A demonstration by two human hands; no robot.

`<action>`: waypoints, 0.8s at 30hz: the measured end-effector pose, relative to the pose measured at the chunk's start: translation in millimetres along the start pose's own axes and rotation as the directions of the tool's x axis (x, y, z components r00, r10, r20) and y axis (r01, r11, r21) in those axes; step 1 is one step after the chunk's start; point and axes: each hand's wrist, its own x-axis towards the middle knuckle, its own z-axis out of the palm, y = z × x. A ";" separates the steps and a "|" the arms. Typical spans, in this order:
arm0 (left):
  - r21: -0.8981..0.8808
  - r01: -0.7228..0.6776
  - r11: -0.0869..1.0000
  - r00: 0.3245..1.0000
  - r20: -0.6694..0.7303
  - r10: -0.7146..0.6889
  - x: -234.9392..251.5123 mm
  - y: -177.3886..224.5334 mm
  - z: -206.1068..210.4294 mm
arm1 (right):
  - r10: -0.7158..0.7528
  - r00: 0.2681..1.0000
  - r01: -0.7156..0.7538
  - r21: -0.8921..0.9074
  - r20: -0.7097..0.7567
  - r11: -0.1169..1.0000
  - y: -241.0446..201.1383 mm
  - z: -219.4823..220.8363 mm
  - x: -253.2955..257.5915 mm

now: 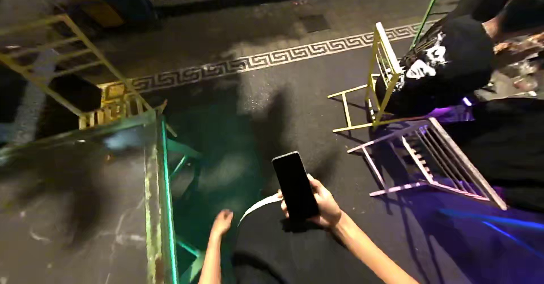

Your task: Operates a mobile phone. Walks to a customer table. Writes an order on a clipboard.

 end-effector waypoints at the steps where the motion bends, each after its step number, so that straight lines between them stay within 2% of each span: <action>1: -0.051 -0.102 0.993 0.995 -0.024 0.101 16.5 84.1 -48.1 | -0.030 0.999 0.030 -0.006 -0.015 1.000 -26.7 1.7 32.0; 3: -0.206 -0.284 0.937 0.959 -0.036 0.283 49.6 244.2 -120.9 | -0.083 0.995 0.084 0.008 -0.057 0.996 -80.3 0.5 97.7; 5: -0.407 -0.386 0.828 0.907 -0.001 0.422 74.6 373.3 -161.3 | -0.132 0.987 0.133 0.003 -0.096 0.991 -129.4 -11.4 162.2; 7: -0.507 -0.456 0.731 0.828 0.060 0.558 98.7 475.6 -185.4 | -0.168 0.977 0.169 -0.006 -0.130 0.986 -179.6 -31.8 228.1; 9: -0.540 -0.501 0.677 0.762 0.097 0.641 124.9 560.8 -202.0 | -0.175 0.973 0.182 0.028 -0.153 0.983 -235.4 -52.9 293.8; 11: -0.554 -0.514 0.655 0.740 0.100 0.665 164.5 631.0 -213.4 | -0.166 0.972 0.177 0.051 -0.167 0.983 -295.7 -68.7 354.5; 15: -0.524 -0.565 0.637 0.730 0.042 0.682 251.0 756.6 -250.3 | -0.177 0.971 0.175 -0.032 -0.162 0.984 -425.4 -79.8 463.9; 19: -0.404 -0.645 0.649 0.740 -0.118 0.662 325.8 864.4 -278.9 | -0.196 0.956 0.175 -0.111 -0.220 0.978 -537.2 -97.8 556.1; 22: -0.265 -0.663 0.700 0.748 -0.224 0.624 405.2 941.7 -294.4 | -0.213 0.915 0.178 -0.131 -0.343 0.975 -612.9 -126.0 634.9; 24: -0.204 -0.656 0.726 0.751 -0.270 0.603 464.8 991.4 -304.1 | -0.251 0.900 0.195 -0.188 -0.356 0.963 -660.6 -151.8 688.4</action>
